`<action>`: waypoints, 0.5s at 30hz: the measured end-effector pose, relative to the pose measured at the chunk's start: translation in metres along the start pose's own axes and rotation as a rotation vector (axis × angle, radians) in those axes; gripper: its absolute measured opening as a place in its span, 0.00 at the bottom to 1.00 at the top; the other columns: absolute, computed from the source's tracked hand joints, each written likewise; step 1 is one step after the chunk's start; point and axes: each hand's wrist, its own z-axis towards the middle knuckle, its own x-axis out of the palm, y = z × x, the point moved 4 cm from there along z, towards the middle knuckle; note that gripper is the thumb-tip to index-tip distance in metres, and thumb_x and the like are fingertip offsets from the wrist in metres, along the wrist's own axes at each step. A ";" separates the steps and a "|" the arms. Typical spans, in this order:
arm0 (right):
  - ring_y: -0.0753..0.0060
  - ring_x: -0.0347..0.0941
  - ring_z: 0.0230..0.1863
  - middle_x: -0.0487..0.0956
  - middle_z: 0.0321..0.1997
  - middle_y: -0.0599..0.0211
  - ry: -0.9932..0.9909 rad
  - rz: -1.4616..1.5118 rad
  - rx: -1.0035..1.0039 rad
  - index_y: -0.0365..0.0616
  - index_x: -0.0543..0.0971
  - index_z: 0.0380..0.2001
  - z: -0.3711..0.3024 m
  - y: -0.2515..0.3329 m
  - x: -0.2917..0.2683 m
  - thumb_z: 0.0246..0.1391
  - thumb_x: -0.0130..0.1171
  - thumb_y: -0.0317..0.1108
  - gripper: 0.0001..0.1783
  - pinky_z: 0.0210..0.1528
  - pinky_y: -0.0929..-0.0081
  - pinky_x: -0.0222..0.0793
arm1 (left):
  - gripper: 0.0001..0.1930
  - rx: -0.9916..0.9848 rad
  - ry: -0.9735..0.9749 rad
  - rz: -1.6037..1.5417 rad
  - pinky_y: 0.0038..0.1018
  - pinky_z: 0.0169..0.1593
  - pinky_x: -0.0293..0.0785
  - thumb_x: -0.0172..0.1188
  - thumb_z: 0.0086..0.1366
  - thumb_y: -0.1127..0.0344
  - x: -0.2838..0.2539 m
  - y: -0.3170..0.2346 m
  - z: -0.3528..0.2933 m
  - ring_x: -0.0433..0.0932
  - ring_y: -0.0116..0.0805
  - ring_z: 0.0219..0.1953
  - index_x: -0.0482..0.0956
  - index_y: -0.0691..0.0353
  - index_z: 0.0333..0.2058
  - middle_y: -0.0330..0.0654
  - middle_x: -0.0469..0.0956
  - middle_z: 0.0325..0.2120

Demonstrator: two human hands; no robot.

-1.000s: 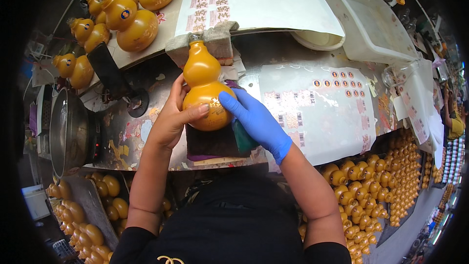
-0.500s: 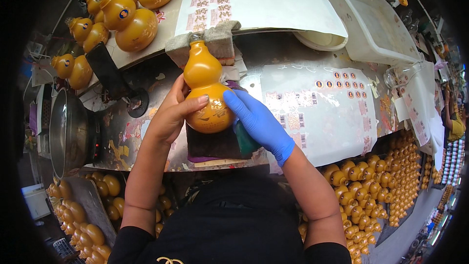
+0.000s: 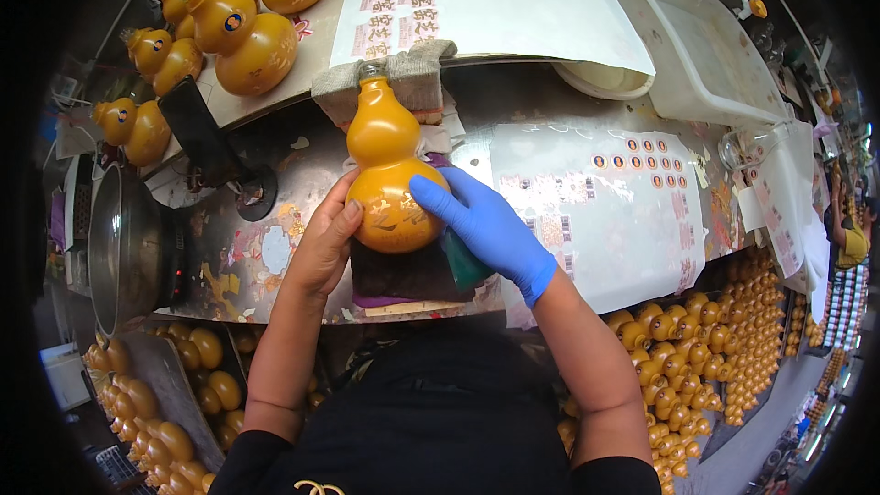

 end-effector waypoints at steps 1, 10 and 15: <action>0.74 0.70 0.50 0.76 0.49 0.60 0.000 0.018 0.002 0.35 0.70 0.56 -0.001 0.000 0.000 0.59 0.54 0.55 0.34 0.55 0.75 0.64 | 0.39 -0.013 0.002 -0.034 0.27 0.64 0.55 0.61 0.62 0.51 0.000 -0.001 0.000 0.64 0.34 0.61 0.55 0.66 0.64 0.46 0.66 0.57; 0.81 0.71 0.38 0.76 0.40 0.67 0.007 0.076 0.053 0.37 0.71 0.54 -0.002 -0.003 -0.001 0.60 0.53 0.54 0.32 0.38 0.83 0.68 | 0.32 -0.044 0.014 -0.156 0.27 0.64 0.56 0.53 0.68 0.55 -0.002 0.003 0.000 0.63 0.32 0.61 0.54 0.66 0.64 0.45 0.66 0.58; 0.78 0.73 0.33 0.76 0.37 0.67 0.029 0.196 0.153 0.38 0.72 0.53 -0.001 -0.007 -0.007 0.61 0.52 0.53 0.30 0.35 0.83 0.69 | 0.28 -0.021 0.008 -0.183 0.28 0.65 0.54 0.47 0.71 0.57 -0.005 0.005 0.004 0.63 0.33 0.62 0.56 0.67 0.64 0.46 0.66 0.58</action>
